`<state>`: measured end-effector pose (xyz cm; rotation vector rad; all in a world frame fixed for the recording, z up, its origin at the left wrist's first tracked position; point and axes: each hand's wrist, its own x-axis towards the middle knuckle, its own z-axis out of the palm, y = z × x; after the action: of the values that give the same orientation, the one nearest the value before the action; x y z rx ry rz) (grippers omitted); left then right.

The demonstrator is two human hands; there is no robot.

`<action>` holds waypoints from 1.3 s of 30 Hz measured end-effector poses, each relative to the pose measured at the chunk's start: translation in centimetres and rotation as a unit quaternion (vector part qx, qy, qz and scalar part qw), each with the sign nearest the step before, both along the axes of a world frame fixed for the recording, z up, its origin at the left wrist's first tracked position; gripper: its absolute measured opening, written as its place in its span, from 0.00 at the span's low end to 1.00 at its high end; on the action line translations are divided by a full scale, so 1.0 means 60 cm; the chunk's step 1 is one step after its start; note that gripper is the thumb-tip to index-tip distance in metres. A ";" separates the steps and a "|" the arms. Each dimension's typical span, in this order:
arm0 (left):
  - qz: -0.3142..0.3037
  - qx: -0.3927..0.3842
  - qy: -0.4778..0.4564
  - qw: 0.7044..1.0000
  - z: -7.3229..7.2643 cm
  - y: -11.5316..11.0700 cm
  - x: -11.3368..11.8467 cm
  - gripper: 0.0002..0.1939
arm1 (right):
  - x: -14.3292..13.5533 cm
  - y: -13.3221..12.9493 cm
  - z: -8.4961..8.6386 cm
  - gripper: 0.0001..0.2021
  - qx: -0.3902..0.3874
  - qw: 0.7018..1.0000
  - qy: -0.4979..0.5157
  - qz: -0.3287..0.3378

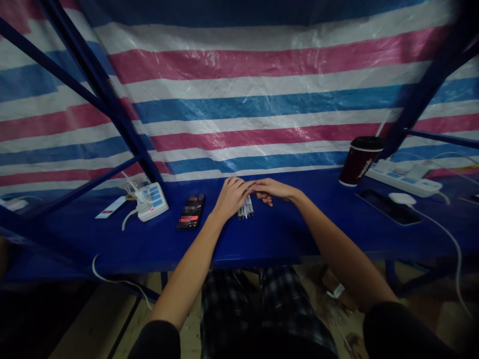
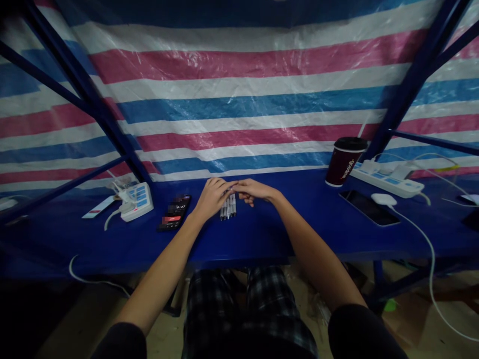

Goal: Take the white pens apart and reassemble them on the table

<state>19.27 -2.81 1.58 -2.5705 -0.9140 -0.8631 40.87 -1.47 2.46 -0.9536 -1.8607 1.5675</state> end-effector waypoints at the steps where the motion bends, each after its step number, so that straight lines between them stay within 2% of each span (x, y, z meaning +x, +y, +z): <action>1: 0.015 0.002 -0.003 1.000 0.000 0.001 -0.002 0.18 | 0.005 0.002 -0.001 0.15 -0.002 1.000 0.004 -0.004; 5: 0.041 -0.011 0.012 0.999 0.000 0.004 -0.005 0.17 | 0.017 0.013 -0.011 0.20 0.023 1.000 -0.005 -0.009; 8: 0.066 -0.048 0.015 0.997 0.002 0.001 -0.005 0.17 | 0.010 0.016 -0.015 0.18 0.104 0.992 -0.034 -0.055; 12: 0.083 -0.120 -0.016 0.989 0.004 -0.001 -0.010 0.17 | -0.004 0.010 -0.007 0.17 0.285 0.947 -0.124 -0.084; 14: 0.080 -0.150 -0.036 0.985 0.005 0.001 -0.014 0.17 | -0.007 0.007 -0.005 0.18 0.348 0.920 -0.160 -0.081; 18: 0.061 -0.226 -0.066 0.970 0.008 0.013 -0.027 0.17 | -0.014 0.004 -0.010 0.17 0.413 0.880 -0.222 -0.070; 20: 0.047 -0.279 -0.064 0.957 0.010 0.019 -0.035 0.20 | -0.019 0.003 -0.014 0.15 0.430 0.871 -0.229 -0.066; 23: 0.051 -0.280 -0.080 0.955 0.013 0.020 -0.042 0.21 | -0.029 0.005 -0.020 0.13 0.415 0.891 -0.163 -0.082; 28: 0.065 -0.162 -0.095 0.980 0.011 0.008 -0.034 0.14 | -0.040 0.024 -0.035 0.18 0.240 0.958 -0.006 -0.158; 30: 0.064 -0.144 -0.098 0.983 0.008 0.005 -0.030 0.14 | -0.041 0.031 -0.039 0.17 0.209 0.962 0.060 -0.163; 32: 0.064 -0.133 -0.107 0.983 0.006 0.005 -0.028 0.13 | -0.040 0.035 -0.040 0.21 0.197 0.959 0.108 -0.173; 36: 0.059 -0.126 -0.098 0.985 0.003 0.007 -0.024 0.14 | -0.034 0.036 -0.039 0.18 0.135 0.972 0.110 -0.160; 39: 0.064 -0.127 -0.091 0.986 0.004 0.006 -0.021 0.14 | -0.030 0.034 -0.037 0.21 0.147 0.967 0.135 -0.160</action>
<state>18.03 -2.42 1.79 -2.6376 -1.3041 -1.0140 39.05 0.58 0.22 -0.8102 -1.5981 1.1291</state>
